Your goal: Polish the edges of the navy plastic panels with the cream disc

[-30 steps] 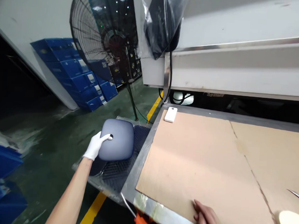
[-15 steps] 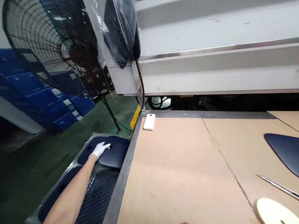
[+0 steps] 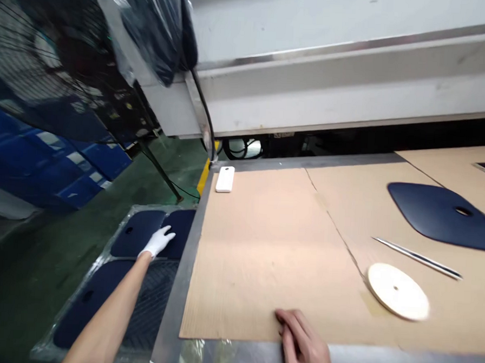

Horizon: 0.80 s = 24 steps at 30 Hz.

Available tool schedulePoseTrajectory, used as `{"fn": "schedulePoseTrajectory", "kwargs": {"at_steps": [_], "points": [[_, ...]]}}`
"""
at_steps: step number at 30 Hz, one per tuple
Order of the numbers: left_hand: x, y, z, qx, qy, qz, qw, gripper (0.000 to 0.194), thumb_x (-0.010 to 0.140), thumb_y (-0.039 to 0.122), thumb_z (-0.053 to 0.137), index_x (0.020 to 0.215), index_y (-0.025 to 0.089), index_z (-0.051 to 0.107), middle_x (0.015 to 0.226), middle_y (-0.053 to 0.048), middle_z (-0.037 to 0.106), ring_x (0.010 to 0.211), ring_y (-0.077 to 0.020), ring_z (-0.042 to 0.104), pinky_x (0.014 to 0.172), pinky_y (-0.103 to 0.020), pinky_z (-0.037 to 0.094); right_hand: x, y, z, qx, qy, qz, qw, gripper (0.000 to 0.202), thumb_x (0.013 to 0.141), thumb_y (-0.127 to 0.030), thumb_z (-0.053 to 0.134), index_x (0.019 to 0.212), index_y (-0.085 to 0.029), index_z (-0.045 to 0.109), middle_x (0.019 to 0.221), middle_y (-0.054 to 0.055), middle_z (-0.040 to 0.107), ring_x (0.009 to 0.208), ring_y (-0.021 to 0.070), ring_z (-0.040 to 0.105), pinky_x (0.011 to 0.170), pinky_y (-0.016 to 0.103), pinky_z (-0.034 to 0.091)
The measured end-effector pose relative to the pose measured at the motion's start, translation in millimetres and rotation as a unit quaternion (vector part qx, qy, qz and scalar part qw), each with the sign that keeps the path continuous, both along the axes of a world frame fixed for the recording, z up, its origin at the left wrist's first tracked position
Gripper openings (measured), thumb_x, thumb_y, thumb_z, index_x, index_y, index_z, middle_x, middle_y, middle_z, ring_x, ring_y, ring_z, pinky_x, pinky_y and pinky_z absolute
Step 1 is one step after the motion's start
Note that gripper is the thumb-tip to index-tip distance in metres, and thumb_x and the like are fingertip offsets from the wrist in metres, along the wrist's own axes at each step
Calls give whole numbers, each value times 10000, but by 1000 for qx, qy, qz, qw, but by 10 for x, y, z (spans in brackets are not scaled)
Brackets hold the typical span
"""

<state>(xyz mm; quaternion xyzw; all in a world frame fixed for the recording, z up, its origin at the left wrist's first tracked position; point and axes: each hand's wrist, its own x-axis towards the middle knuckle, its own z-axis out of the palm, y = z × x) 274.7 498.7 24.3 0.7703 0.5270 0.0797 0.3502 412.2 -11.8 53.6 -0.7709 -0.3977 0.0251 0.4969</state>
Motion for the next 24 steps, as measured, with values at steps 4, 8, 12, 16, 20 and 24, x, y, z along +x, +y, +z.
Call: {"fn": "schedulePoseTrajectory", "kwargs": {"at_steps": [4, 8, 12, 16, 20, 24], "points": [[85, -480, 395, 23, -78, -38, 996, 571, 907, 334, 508, 1434, 116, 482, 1511, -167, 507, 1369, -226, 515, 1152, -320, 385, -15, 25, 99, -6, 45, -6, 999, 243, 978, -223, 462, 1079, -208, 682, 904, 80, 696, 740, 171, 698, 667, 260, 591], [205, -1363, 883, 27, -227, -67, 971, 496, 872, 438, 597, 1311, 208, 616, 1384, -99, 633, 1223, -242, 624, 1105, -371, 451, -6, 13, 119, 18, 78, -6, 997, 283, 989, -231, 417, 1087, -190, 679, 864, 77, 700, 765, 187, 703, 708, 301, 601], [474, -2211, 987, -138, -288, -131, 938, 485, 814, 446, 664, 1207, 161, 670, 1151, -115, 733, 939, -211, 713, 903, -347, 561, 2, -60, 115, 44, 102, 16, 994, 323, 999, -228, 380, 1151, -180, 662, 909, 81, 722, 785, 181, 712, 733, 322, 615], [728, -2565, 733, -171, -312, -110, 928, 400, 799, 464, 671, 1022, 134, 708, 870, -80, 717, 713, -145, 658, 613, -243, 509, -28, -181, 117, 31, 54, 19, 998, 320, 983, -183, 405, 1173, -192, 663, 1032, 103, 726, 961, 213, 706, 837, 377, 619], [784, -2576, 579, -110, -331, -72, 934, 418, 840, 527, 585, 931, 132, 685, 768, -42, 652, 615, -107, 591, 549, -224, 456, -206, -206, 150, -13, -52, 31, 998, 414, 921, -109, 456, 1272, -213, 648, 1210, 115, 707, 1170, 254, 636, 949, 460, 593], [757, -2570, 597, -79, -333, -65, 937, 475, 828, 579, 573, 932, 128, 680, 756, -50, 659, 612, -119, 599, 568, -241, 479, -634, -81, 256, 5, -93, 142, 985, 436, 874, -126, 513, 1276, -209, 659, 1295, 103, 686, 1211, 262, 639, 1030, 484, 546]]}}
